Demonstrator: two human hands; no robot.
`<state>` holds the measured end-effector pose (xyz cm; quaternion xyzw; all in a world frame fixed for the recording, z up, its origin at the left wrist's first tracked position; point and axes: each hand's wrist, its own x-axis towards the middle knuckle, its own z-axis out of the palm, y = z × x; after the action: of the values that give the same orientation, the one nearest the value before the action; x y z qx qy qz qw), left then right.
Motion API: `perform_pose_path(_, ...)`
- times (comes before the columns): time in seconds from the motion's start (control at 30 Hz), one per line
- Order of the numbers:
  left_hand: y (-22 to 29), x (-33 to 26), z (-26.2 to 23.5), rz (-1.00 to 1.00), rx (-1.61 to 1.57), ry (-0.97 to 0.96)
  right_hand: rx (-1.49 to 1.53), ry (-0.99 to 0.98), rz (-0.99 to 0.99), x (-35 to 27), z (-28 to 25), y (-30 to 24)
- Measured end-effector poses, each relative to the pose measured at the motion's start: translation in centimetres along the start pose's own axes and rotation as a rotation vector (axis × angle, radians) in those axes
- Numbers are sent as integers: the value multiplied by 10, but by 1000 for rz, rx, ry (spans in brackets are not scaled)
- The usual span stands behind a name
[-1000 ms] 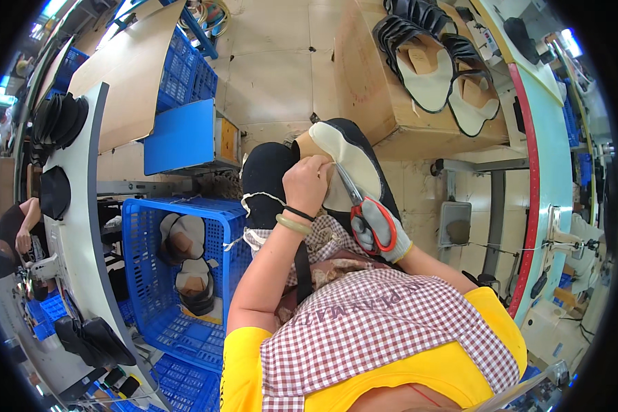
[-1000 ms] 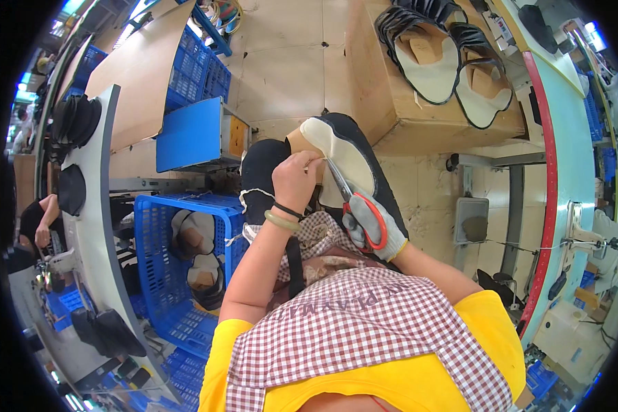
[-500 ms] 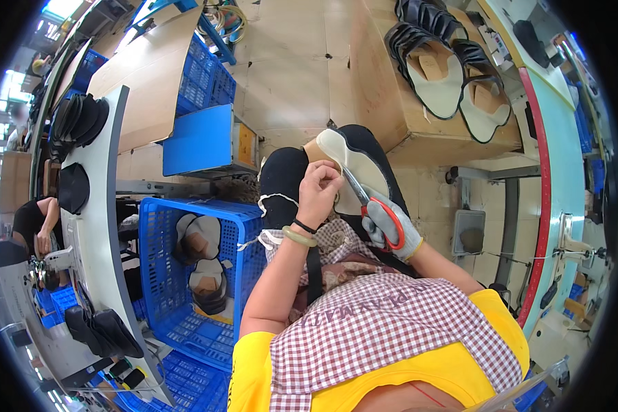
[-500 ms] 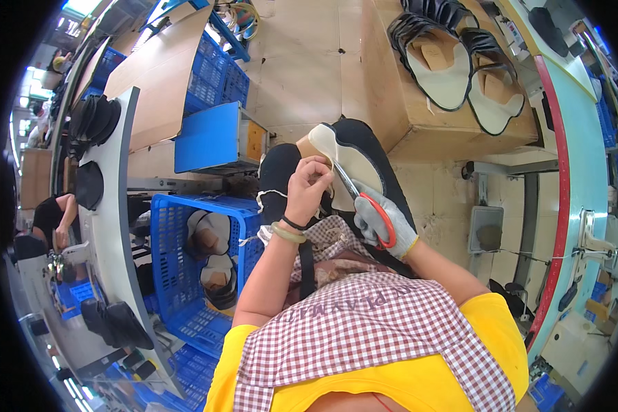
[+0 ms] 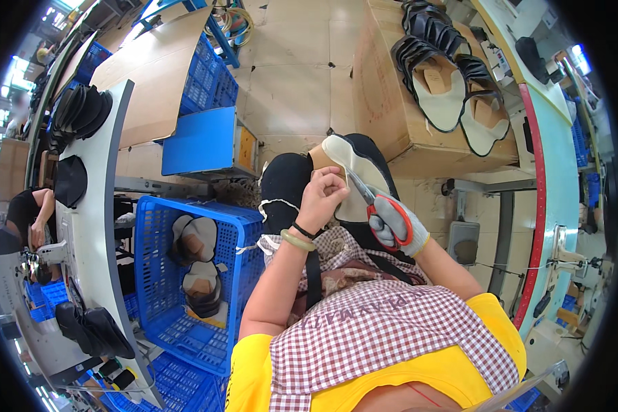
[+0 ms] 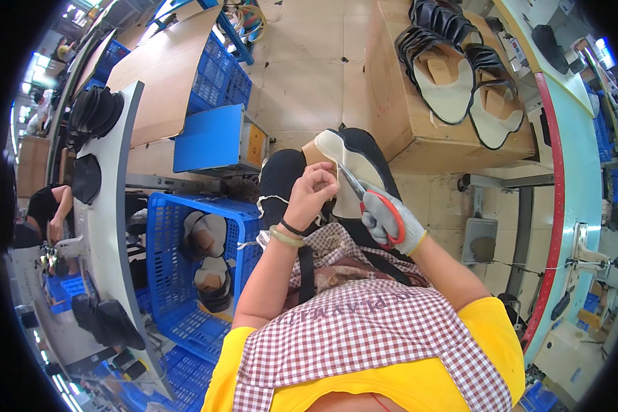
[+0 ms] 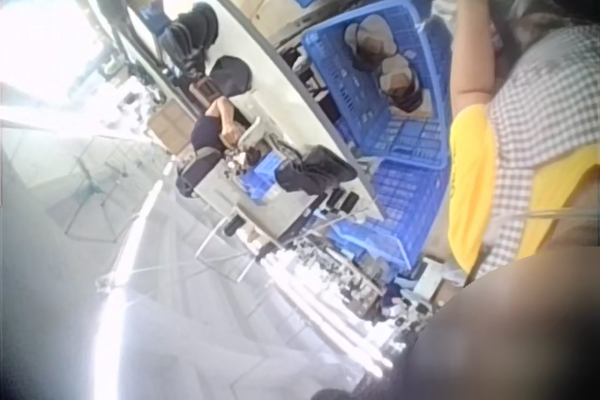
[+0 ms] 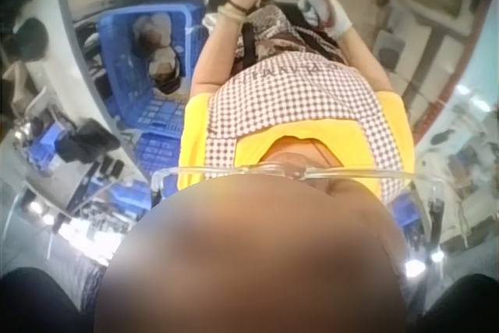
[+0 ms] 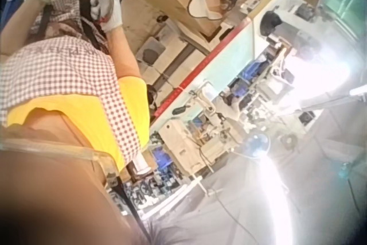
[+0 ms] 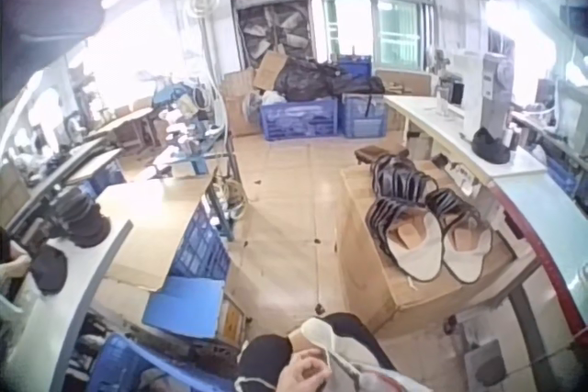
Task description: Trimming excess material from shoe soles using scissors.
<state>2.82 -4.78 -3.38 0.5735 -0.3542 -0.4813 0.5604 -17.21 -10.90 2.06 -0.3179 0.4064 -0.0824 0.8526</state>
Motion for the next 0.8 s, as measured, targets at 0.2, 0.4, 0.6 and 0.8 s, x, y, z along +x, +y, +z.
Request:
perform_pose_path(0.2, 5, -10, -6, 56, 15, -290, 17, -57, 17, 9, -17, -7)
perform_pose_path(0.4, 1, 3, -10, -243, -292, 22, -101, -68, 28, 9, -6, -19)
perform_pose_path(0.6, 18, 33, 5, -322, -103, 224, -210, -17, 18, 5, 9, -21)
perform_pose_path(0.8, 5, 38, 0, -118, 47, 222, -228, -12, 30, 6, 16, -28)
